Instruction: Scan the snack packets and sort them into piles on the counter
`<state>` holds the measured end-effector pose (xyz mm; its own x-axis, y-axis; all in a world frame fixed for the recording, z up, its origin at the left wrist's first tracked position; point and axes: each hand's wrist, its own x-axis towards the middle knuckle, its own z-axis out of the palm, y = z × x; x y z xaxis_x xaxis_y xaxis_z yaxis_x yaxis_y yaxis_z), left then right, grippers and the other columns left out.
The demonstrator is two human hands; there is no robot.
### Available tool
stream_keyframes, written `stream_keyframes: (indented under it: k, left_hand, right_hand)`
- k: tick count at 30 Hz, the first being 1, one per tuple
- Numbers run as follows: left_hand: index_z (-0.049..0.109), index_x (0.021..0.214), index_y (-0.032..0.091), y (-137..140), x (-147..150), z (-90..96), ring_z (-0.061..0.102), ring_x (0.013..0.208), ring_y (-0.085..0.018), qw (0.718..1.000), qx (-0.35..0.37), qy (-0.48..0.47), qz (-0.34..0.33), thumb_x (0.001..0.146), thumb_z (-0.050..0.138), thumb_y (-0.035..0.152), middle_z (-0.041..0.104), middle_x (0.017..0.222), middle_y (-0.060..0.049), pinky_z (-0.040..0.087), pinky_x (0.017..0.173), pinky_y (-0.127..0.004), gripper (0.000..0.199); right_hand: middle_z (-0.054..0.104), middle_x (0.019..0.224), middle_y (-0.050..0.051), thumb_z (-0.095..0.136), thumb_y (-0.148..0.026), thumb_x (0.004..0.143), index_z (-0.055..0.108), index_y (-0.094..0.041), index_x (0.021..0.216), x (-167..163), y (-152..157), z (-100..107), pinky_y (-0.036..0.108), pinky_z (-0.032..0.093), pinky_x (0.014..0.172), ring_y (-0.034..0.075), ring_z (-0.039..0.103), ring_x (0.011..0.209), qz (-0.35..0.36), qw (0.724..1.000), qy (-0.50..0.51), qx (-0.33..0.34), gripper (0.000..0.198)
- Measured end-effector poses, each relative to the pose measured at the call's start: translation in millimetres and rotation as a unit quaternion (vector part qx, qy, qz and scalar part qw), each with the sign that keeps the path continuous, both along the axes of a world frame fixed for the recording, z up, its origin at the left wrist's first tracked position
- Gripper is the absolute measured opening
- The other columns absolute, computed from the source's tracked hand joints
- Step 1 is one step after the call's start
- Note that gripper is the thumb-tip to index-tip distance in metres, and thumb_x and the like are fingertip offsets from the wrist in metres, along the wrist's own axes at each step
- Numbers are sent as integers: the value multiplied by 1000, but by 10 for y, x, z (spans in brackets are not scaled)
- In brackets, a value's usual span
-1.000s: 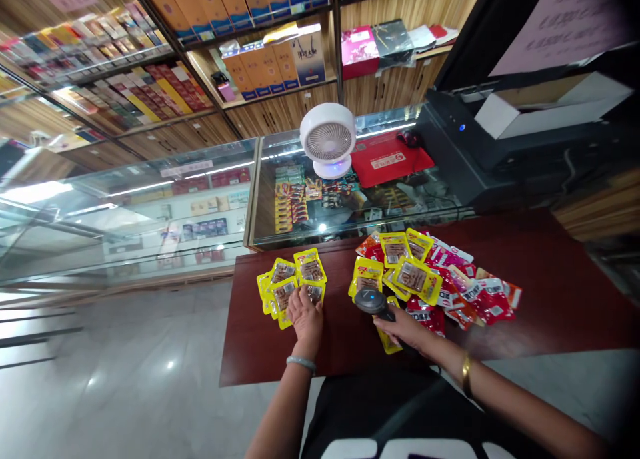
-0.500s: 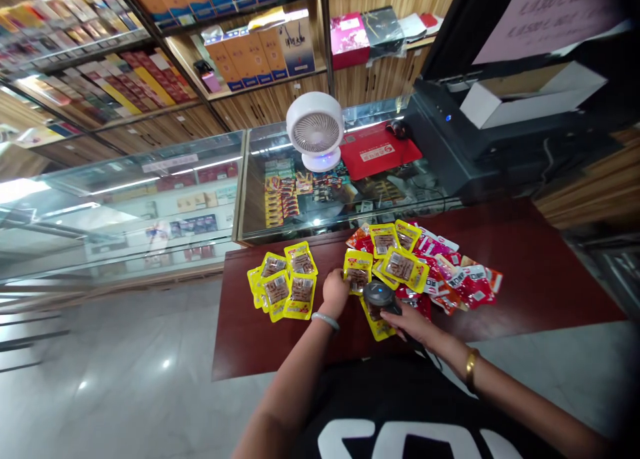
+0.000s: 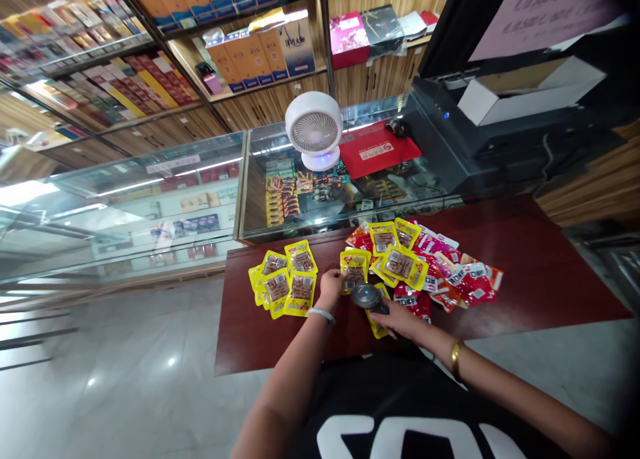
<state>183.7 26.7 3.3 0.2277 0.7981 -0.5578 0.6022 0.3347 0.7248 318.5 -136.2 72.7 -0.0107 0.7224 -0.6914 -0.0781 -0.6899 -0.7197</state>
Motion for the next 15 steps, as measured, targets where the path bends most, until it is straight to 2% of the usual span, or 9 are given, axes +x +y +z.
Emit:
stream_keyframes:
  k: [4,9,11,12,15]
  left_hand:
    - [71,86,11,-36,-76,56,56,55,-11,999,0,-19,33,78,61,29,70,73,-5,43,53,-21,22]
    - [67,70,13,153,-470,251,57,60,-14,998,37,16,49,76,63,33,65,65,-4,42,59,-24,20]
    - [65,68,15,260,-711,367,58,63,-17,995,64,63,47,78,62,32,63,64,-5,41,61,-26,21]
    - [66,70,16,304,-825,426,60,66,-18,988,95,120,28,81,59,34,65,67,-6,42,64,-28,23]
    - [68,94,15,366,-1042,566,63,91,-26,945,192,265,-20,85,55,32,68,96,-13,45,79,-33,23]
  right_hand:
    - [47,51,-10,69,-45,76,52,-20,91,-54,76,-2,20,33,35,7,42,34,8,1000,12,17,33]
    - [50,58,-9,71,-45,75,52,-19,91,-73,80,-67,20,33,35,5,41,34,9,999,29,32,36]
    - [51,61,-8,71,-45,75,53,-19,93,-65,65,-78,19,33,34,4,40,34,8,999,33,33,36]
    - [51,61,-8,71,-45,75,53,-19,93,-57,57,-81,19,32,34,4,39,34,6,999,37,34,36]
    - [51,60,-9,71,-46,75,53,-20,91,-25,31,-95,19,33,34,4,40,33,-2,999,40,32,36]
